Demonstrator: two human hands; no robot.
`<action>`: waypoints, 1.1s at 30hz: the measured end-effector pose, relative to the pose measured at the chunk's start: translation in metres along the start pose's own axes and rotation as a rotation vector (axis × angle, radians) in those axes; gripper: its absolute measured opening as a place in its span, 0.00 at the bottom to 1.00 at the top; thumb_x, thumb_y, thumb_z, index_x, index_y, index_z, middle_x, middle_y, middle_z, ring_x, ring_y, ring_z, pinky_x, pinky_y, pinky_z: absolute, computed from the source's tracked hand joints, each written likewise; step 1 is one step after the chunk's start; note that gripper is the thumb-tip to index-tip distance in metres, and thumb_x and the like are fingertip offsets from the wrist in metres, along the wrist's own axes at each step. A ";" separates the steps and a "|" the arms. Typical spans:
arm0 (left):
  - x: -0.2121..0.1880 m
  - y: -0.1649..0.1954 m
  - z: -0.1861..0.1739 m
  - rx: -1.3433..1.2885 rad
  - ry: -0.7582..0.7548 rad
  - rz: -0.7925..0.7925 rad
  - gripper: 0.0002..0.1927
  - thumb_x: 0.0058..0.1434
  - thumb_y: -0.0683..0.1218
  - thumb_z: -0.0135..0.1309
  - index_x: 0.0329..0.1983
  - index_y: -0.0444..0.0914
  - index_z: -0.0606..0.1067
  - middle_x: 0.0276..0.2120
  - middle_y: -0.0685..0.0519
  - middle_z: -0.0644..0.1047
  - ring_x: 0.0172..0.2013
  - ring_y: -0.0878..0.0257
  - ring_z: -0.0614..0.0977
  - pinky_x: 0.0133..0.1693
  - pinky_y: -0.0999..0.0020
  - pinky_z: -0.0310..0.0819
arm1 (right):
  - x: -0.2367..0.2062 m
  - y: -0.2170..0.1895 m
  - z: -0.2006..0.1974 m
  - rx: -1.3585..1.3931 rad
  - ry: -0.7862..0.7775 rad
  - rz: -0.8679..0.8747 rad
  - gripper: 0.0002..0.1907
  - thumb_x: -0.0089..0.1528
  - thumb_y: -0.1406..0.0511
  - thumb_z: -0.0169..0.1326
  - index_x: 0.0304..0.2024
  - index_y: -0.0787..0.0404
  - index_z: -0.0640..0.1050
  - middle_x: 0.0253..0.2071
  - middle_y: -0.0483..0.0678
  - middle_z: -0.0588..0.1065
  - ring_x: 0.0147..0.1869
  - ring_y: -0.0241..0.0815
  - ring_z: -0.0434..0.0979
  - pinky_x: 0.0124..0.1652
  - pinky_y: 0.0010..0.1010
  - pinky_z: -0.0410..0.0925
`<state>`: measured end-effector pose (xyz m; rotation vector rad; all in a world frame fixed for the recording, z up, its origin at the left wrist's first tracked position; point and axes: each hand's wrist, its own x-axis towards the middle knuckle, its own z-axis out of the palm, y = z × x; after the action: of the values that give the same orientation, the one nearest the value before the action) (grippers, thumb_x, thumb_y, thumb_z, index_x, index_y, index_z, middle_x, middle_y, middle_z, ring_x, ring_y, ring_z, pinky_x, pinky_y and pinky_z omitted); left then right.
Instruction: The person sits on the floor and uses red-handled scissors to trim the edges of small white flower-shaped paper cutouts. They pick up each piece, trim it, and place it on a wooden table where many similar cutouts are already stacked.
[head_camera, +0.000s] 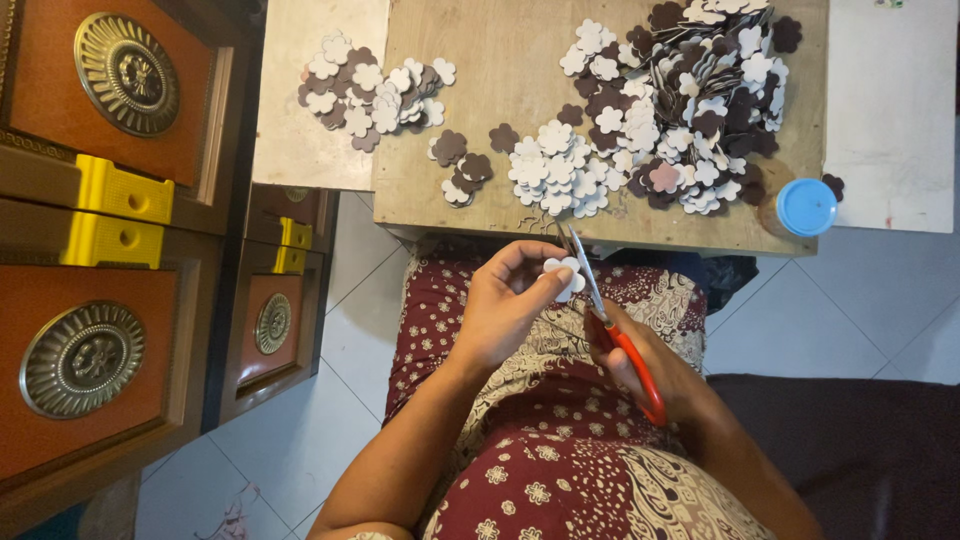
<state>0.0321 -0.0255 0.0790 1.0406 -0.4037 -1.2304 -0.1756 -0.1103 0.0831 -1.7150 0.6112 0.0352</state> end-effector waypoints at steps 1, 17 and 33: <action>0.000 0.000 0.001 -0.010 0.006 0.008 0.12 0.65 0.39 0.60 0.51 0.31 0.76 0.40 0.51 0.81 0.40 0.68 0.82 0.43 0.73 0.79 | -0.001 0.000 0.000 0.003 0.000 -0.003 0.53 0.56 0.26 0.28 0.59 0.60 0.66 0.26 0.44 0.67 0.24 0.37 0.65 0.24 0.34 0.63; -0.004 -0.002 0.019 -0.014 0.108 0.122 0.18 0.64 0.36 0.60 0.56 0.31 0.72 0.44 0.49 0.78 0.43 0.67 0.81 0.46 0.75 0.79 | 0.002 -0.014 0.000 0.120 0.001 -0.039 0.52 0.59 0.29 0.38 0.65 0.63 0.61 0.37 0.47 0.68 0.35 0.38 0.65 0.34 0.32 0.65; -0.002 0.007 0.011 0.052 0.109 0.114 0.23 0.62 0.36 0.62 0.59 0.32 0.70 0.41 0.51 0.79 0.41 0.70 0.80 0.44 0.78 0.77 | 0.000 -0.004 -0.002 0.002 -0.008 -0.098 0.47 0.60 0.28 0.29 0.52 0.61 0.67 0.26 0.43 0.65 0.27 0.37 0.62 0.27 0.33 0.61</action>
<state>0.0270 -0.0288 0.0906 1.1092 -0.4069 -1.0614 -0.1742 -0.1120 0.0869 -1.7404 0.5209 -0.0274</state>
